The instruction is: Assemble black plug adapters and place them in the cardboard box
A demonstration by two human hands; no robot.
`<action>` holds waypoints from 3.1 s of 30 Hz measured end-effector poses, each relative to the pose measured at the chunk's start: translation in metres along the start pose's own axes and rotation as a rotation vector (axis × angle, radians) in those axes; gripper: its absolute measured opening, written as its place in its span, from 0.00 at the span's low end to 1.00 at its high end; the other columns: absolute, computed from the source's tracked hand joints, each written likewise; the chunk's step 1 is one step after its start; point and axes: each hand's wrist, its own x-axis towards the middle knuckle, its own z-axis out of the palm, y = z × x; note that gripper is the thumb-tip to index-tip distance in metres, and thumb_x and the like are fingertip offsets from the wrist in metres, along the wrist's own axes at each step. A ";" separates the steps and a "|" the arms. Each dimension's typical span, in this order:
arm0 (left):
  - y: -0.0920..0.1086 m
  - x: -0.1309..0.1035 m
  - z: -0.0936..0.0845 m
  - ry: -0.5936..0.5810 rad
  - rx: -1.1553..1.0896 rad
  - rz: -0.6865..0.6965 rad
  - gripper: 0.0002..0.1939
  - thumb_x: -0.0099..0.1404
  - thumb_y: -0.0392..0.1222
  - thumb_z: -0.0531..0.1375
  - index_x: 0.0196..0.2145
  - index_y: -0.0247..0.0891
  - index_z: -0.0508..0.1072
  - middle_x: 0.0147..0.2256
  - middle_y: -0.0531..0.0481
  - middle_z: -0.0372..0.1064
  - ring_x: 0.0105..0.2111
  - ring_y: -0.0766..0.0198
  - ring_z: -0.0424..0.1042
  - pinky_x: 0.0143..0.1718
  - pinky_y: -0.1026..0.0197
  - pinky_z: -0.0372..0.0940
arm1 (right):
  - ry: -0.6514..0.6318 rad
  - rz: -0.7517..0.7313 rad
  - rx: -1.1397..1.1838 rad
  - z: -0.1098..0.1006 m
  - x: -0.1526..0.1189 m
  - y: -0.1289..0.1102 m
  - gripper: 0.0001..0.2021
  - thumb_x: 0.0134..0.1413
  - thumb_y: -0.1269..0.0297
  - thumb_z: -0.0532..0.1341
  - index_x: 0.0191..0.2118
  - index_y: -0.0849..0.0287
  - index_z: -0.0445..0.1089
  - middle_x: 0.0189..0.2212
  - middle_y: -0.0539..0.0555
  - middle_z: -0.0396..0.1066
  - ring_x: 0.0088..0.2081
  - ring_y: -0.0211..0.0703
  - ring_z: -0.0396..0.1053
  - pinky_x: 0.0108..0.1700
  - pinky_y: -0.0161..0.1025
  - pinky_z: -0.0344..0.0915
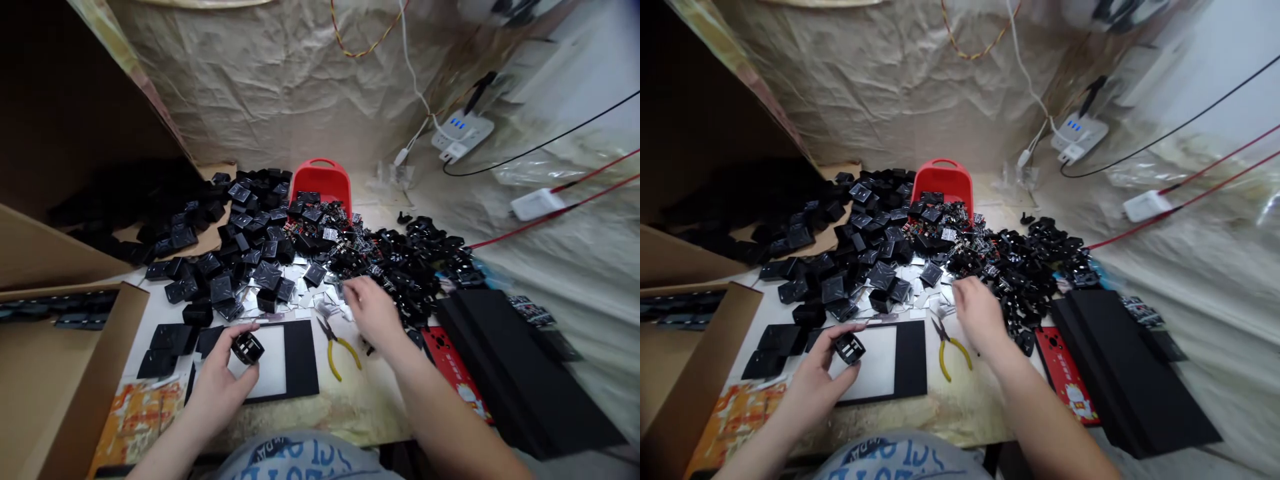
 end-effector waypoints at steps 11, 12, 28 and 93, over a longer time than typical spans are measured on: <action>0.017 -0.001 0.012 0.009 0.036 0.061 0.23 0.53 0.32 0.56 0.48 0.40 0.63 0.40 0.48 0.70 0.40 0.59 0.73 0.44 0.56 0.68 | -0.285 0.135 -0.356 0.024 0.010 0.041 0.13 0.57 0.72 0.56 0.47 0.59 0.70 0.35 0.60 0.75 0.35 0.50 0.73 0.34 0.39 0.60; 0.018 -0.001 0.011 0.013 0.049 0.063 0.23 0.54 0.32 0.56 0.49 0.40 0.63 0.40 0.48 0.70 0.39 0.59 0.73 0.43 0.56 0.68 | -0.270 0.132 -0.327 0.023 0.011 0.040 0.11 0.57 0.71 0.55 0.45 0.59 0.71 0.35 0.60 0.75 0.35 0.50 0.73 0.34 0.39 0.60; 0.012 -0.006 -0.010 0.293 0.402 0.425 0.12 0.61 0.35 0.61 0.43 0.41 0.76 0.40 0.46 0.77 0.41 0.55 0.73 0.45 0.52 0.64 | -0.651 0.179 1.073 0.042 -0.034 -0.085 0.18 0.55 0.44 0.60 0.32 0.57 0.68 0.19 0.44 0.57 0.20 0.34 0.53 0.21 0.32 0.50; -0.026 -0.026 -0.003 0.158 -0.541 -0.367 0.22 0.50 0.57 0.69 0.36 0.37 0.81 0.32 0.49 0.75 0.31 0.63 0.69 0.35 0.61 0.64 | -0.246 -0.552 0.388 0.094 -0.082 -0.061 0.12 0.63 0.65 0.57 0.51 0.57 0.69 0.47 0.62 0.74 0.48 0.54 0.71 0.49 0.53 0.69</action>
